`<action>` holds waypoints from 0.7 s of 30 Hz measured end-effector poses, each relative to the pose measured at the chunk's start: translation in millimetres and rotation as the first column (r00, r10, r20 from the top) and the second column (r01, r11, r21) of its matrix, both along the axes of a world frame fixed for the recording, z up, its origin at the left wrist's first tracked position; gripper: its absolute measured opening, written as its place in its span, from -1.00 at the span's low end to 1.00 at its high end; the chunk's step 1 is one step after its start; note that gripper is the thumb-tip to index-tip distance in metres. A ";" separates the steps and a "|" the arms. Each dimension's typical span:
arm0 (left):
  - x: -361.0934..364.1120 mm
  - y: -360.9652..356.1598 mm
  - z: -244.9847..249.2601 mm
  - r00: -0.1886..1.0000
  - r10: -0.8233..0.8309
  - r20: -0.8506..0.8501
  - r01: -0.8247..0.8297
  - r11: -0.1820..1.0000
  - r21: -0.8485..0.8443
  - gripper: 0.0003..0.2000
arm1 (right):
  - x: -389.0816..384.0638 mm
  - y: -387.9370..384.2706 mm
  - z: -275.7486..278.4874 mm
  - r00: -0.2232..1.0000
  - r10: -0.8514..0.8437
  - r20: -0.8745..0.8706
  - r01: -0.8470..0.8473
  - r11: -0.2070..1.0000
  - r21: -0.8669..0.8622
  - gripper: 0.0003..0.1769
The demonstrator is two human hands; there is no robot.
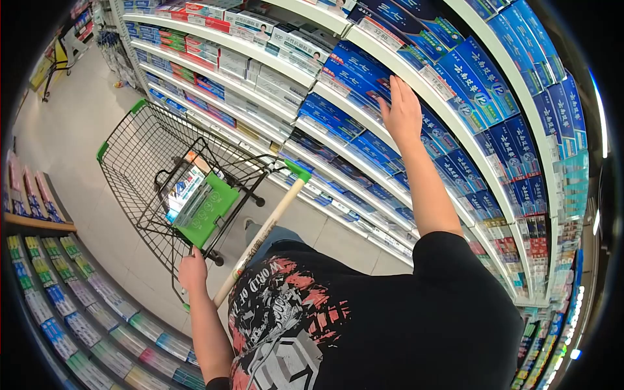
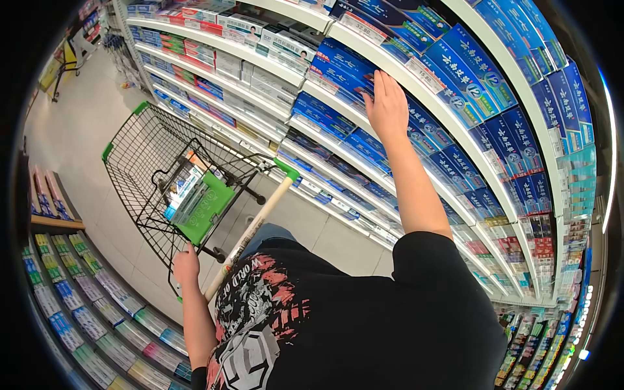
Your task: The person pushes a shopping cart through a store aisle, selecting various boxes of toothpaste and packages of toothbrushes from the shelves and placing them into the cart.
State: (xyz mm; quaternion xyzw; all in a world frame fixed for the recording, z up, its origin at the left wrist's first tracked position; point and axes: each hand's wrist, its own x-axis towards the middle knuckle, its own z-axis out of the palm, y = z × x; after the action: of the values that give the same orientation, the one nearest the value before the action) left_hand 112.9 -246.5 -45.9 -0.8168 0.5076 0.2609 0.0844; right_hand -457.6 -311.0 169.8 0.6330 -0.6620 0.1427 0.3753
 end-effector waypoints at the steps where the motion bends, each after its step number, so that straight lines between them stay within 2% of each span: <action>1: -1.0 1.0 2.6 1.000 -0.003 -0.013 0.003 1.000 0.018 -0.33 | 0.0 -2.4 3.5 0.999 -0.033 -0.001 0.033 0.999 0.040 -0.29; 2: -2.0 3.2 2.7 1.000 -0.006 -0.012 0.006 1.000 0.014 -0.33 | 0.9 -7.4 6.7 0.996 -0.083 0.043 0.077 0.989 0.123 -0.24; 6: -5.0 11.8 2.6 1.000 -0.001 -0.022 0.001 1.000 -0.008 -0.34 | -13.7 -24.8 -0.7 0.985 -0.169 0.027 0.165 0.981 0.103 -0.13; 8: -4.6 15.8 3.7 0.999 -0.005 -0.037 0.006 1.000 0.003 -0.34 | -10.0 -28.6 7.6 0.950 -0.294 0.106 0.267 0.940 0.212 -0.06; 12: -5.7 20.0 6.3 0.999 0.001 -0.040 0.000 1.000 0.003 -0.34 | -23.2 -34.9 -4.6 0.970 -0.232 0.068 0.217 0.960 0.177 -0.08; 18: -4.6 24.8 4.9 0.998 -0.012 -0.058 0.012 1.000 -0.005 -0.35 | -29.3 -29.7 -14.6 0.976 -0.218 0.022 0.215 0.973 0.088 -0.21; 20: -5.2 26.3 7.8 0.998 -0.023 -0.058 0.024 1.000 0.007 -0.34 | -31.5 -25.9 -15.7 0.994 -0.069 -0.088 0.066 0.997 -0.039 -0.25; 21: -4.9 26.3 6.9 0.998 -0.014 -0.057 0.015 1.000 0.008 -0.34 | -28.9 -22.4 -13.7 0.994 -0.060 -0.087 0.057 0.998 -0.038 -0.25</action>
State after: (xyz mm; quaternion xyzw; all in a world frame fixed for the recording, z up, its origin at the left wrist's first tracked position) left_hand 108.0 -220.3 -39.0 -0.8049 0.5146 0.2858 0.0752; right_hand -486.5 -333.4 156.1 0.6122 -0.6604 0.1151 0.4193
